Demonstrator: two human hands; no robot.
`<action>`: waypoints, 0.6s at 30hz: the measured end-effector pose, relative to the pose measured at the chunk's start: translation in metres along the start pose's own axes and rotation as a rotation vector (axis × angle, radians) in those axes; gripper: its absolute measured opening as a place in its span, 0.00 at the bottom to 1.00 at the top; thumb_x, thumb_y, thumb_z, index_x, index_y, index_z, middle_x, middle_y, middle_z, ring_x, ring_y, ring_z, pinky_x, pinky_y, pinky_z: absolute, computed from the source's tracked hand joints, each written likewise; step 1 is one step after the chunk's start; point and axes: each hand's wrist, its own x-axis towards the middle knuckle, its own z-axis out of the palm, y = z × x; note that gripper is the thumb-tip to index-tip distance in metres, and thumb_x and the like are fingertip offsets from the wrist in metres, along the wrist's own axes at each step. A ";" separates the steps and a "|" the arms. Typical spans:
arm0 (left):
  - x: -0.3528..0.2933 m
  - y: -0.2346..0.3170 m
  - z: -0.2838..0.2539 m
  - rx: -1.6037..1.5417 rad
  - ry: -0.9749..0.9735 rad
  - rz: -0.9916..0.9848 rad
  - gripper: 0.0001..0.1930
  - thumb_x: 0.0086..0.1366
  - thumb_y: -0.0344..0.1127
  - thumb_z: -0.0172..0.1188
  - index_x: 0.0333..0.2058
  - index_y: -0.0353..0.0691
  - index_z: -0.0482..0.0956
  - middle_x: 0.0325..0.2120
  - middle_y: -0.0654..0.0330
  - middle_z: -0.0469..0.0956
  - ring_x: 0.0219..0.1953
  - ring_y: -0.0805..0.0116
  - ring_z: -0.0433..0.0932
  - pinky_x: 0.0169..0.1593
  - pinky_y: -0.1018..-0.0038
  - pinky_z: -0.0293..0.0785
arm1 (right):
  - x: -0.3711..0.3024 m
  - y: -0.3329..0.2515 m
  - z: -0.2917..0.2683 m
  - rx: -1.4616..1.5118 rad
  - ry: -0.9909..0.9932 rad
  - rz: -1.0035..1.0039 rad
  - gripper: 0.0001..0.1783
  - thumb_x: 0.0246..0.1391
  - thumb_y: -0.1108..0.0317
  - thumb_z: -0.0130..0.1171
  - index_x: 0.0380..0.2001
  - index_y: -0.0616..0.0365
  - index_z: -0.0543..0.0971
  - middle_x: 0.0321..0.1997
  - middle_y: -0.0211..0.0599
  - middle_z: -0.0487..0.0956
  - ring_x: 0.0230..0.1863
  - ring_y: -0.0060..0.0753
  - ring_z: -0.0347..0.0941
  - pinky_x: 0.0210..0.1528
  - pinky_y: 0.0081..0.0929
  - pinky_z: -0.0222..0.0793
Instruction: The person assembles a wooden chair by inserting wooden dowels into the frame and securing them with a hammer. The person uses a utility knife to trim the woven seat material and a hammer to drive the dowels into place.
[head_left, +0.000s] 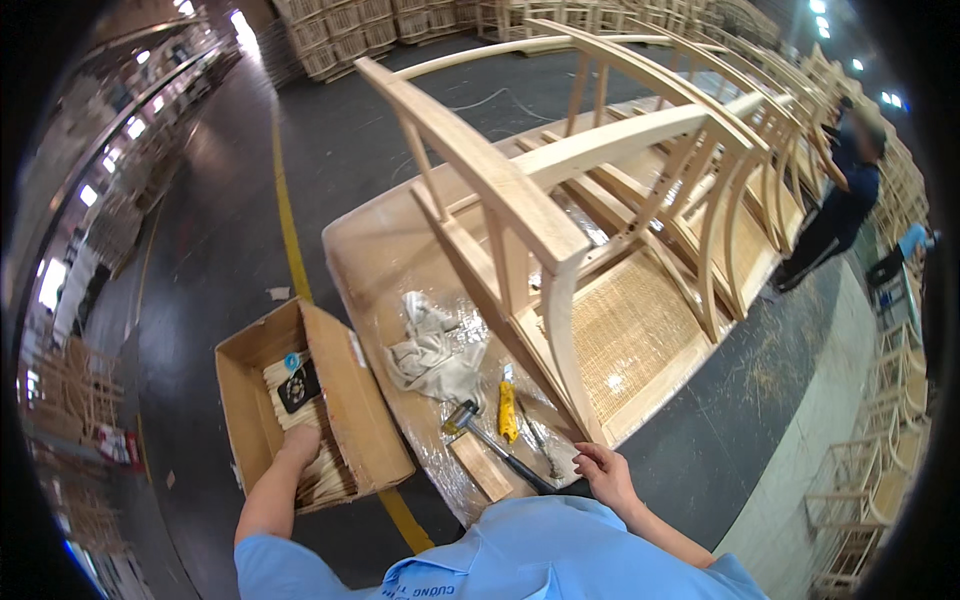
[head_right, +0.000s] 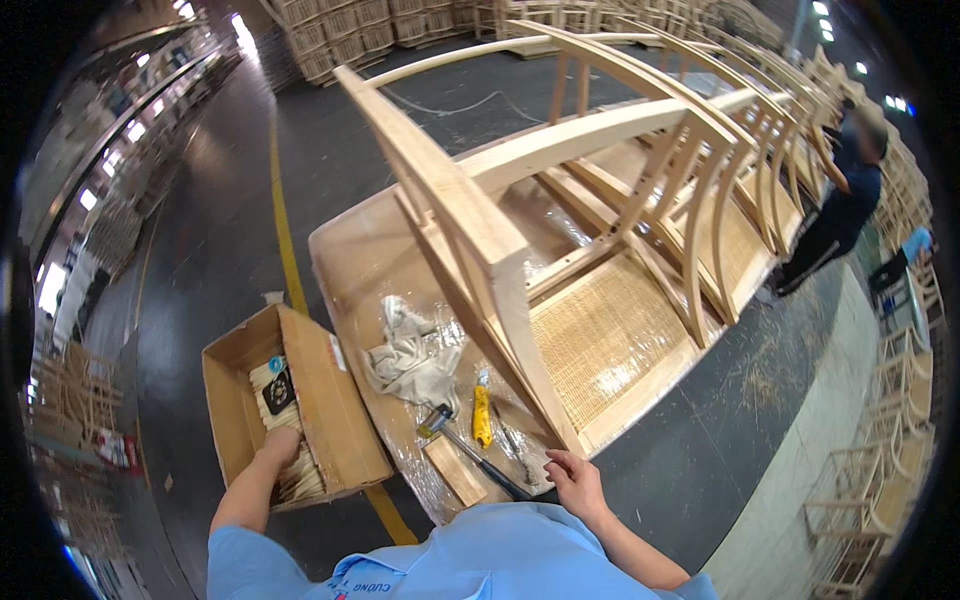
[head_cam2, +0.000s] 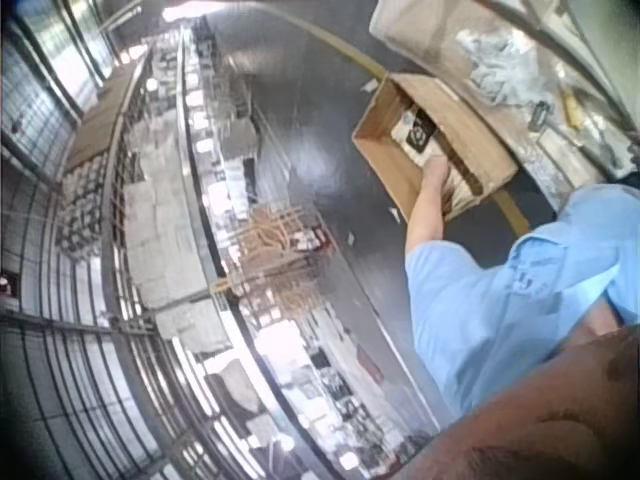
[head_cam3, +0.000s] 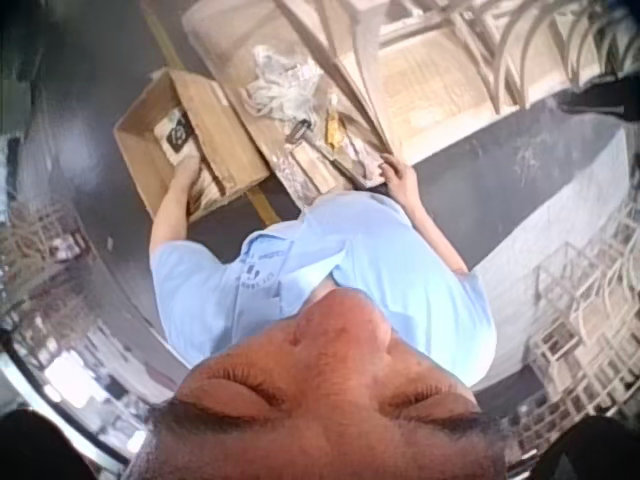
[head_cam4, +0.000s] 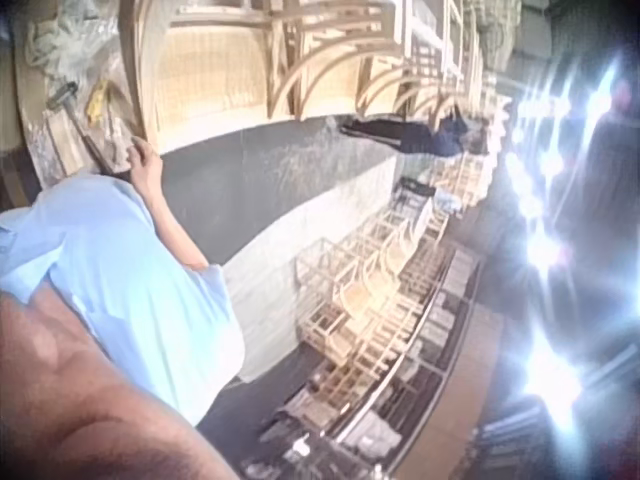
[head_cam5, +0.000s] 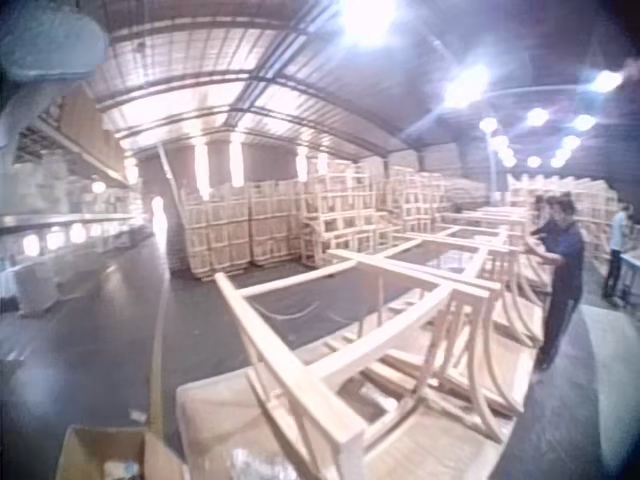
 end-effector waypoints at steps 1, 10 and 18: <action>-0.003 -0.006 -0.002 -0.010 0.002 -0.005 0.13 0.64 0.30 0.59 0.42 0.37 0.89 0.44 0.42 0.87 0.49 0.44 0.86 0.54 0.54 0.82 | 0.000 0.001 0.003 -0.034 -0.011 0.005 0.18 0.69 0.70 0.61 0.58 0.66 0.81 0.45 0.45 0.88 0.44 0.29 0.86 0.48 0.28 0.81; -0.087 -0.056 -0.107 -0.152 0.466 -0.138 0.12 0.68 0.32 0.54 0.39 0.39 0.88 0.39 0.45 0.83 0.48 0.45 0.83 0.51 0.52 0.79 | 0.016 -0.042 -0.004 -0.347 -0.227 -0.154 0.17 0.72 0.69 0.57 0.60 0.62 0.81 0.42 0.37 0.88 0.43 0.26 0.83 0.50 0.28 0.79; -0.243 0.055 -0.172 -0.524 0.805 -0.016 0.12 0.70 0.31 0.58 0.48 0.42 0.87 0.32 0.49 0.79 0.38 0.46 0.80 0.42 0.55 0.76 | 0.030 -0.069 0.001 -0.194 -0.258 -0.264 0.14 0.71 0.72 0.58 0.55 0.63 0.83 0.32 0.38 0.85 0.34 0.24 0.82 0.40 0.27 0.79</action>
